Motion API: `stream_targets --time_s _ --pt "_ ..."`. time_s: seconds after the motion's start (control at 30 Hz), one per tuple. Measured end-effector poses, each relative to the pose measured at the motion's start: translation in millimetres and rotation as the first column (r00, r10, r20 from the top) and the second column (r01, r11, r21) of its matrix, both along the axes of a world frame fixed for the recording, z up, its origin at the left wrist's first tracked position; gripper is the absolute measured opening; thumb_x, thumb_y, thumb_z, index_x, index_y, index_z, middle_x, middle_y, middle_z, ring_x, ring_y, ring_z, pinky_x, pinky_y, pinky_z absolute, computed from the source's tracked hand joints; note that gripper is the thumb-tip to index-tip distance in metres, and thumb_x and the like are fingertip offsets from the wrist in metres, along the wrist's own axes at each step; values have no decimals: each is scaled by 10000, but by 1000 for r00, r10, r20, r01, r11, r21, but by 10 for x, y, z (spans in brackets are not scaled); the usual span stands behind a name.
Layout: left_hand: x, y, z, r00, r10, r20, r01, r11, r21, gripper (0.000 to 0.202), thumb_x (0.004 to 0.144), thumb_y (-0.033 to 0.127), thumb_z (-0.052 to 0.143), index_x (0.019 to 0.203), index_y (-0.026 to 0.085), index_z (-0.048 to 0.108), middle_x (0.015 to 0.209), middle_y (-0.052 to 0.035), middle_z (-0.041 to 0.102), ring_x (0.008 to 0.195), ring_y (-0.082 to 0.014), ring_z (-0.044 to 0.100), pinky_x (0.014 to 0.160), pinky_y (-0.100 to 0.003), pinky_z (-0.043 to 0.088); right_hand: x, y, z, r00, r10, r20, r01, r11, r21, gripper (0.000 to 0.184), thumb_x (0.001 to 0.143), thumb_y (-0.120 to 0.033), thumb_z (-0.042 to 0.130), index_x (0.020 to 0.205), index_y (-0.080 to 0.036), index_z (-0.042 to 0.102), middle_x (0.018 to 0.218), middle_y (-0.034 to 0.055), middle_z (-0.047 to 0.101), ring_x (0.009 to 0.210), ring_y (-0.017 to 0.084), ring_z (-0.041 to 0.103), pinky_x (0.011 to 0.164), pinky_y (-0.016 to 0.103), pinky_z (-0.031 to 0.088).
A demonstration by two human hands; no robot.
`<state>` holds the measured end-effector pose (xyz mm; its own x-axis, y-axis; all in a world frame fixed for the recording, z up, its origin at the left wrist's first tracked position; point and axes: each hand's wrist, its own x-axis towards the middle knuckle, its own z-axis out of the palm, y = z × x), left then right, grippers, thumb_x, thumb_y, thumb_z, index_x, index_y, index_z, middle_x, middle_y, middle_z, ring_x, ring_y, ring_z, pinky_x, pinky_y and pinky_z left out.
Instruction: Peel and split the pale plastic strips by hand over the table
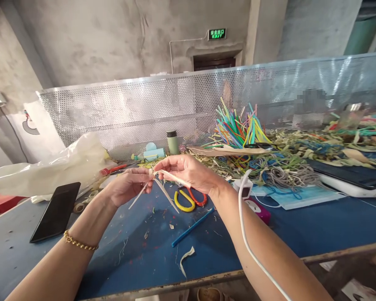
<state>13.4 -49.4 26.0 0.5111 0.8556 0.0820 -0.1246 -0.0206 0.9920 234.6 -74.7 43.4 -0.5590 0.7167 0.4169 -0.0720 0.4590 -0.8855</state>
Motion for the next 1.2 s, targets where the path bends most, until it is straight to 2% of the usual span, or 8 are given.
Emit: stream_targets --time_s 0.13,0.27,0.4,0.5,0.7,0.97,1.2 --pt "9 3 -1 999 -8 45 10 999 -42 99 676 192 770 696 119 706 626 -17 647 533 -108 599 577 -243 458 -79 -45 20 990 -73 -122 87 989 118 138 802 -306 728 811 -168 719 844 21 661 708 103 577 711 265 489" --pt "27 5 -2 998 32 50 -28 997 -68 98 672 185 771 694 118 702 617 -24 646 529 -107 594 563 -242 459 -110 -73 36 961 -118 -249 140 987 74 209 826 -375 697 893 -177 705 762 19 645 591 100 545 544 249 459" --pt "32 11 -18 997 56 50 -53 997 -54 92 682 179 768 690 119 699 610 -27 641 525 -106 590 556 -242 455 -124 -36 28 912 -268 -312 302 951 66 223 828 -376 691 900 -167 711 733 9 631 487 61 466 436 220 348" --pt "30 20 -32 996 74 45 -72 997 -36 107 682 186 772 685 116 691 615 -28 641 519 -108 592 543 -241 446 -164 18 -13 903 -381 -198 402 913 74 245 800 -374 707 850 -135 715 618 -13 586 446 48 382 415 218 271" --pt "42 1 -22 998 66 16 -66 998 -4 127 686 191 769 645 108 682 612 -27 638 519 -104 588 542 -234 430 -233 100 -135 886 -464 22 440 854 278 221 816 -327 661 755 -119 704 597 -1 587 551 91 480 528 239 363" --pt "89 -85 18 995 86 -54 -84 995 49 138 653 196 771 606 106 678 584 -27 631 507 -112 580 558 -256 409 -245 124 -178 864 -493 102 429 827 363 221 819 -279 622 662 -128 656 571 -16 535 540 87 434 521 239 345" --pt "96 -70 -12 990 91 -103 -84 993 79 172 644 248 788 636 110 686 594 -20 621 509 -109 569 544 -256 386 -248 107 -177 838 -520 168 428 815 390 187 810 -260 626 713 -119 703 598 11 604 553 96 480 525 233 373"
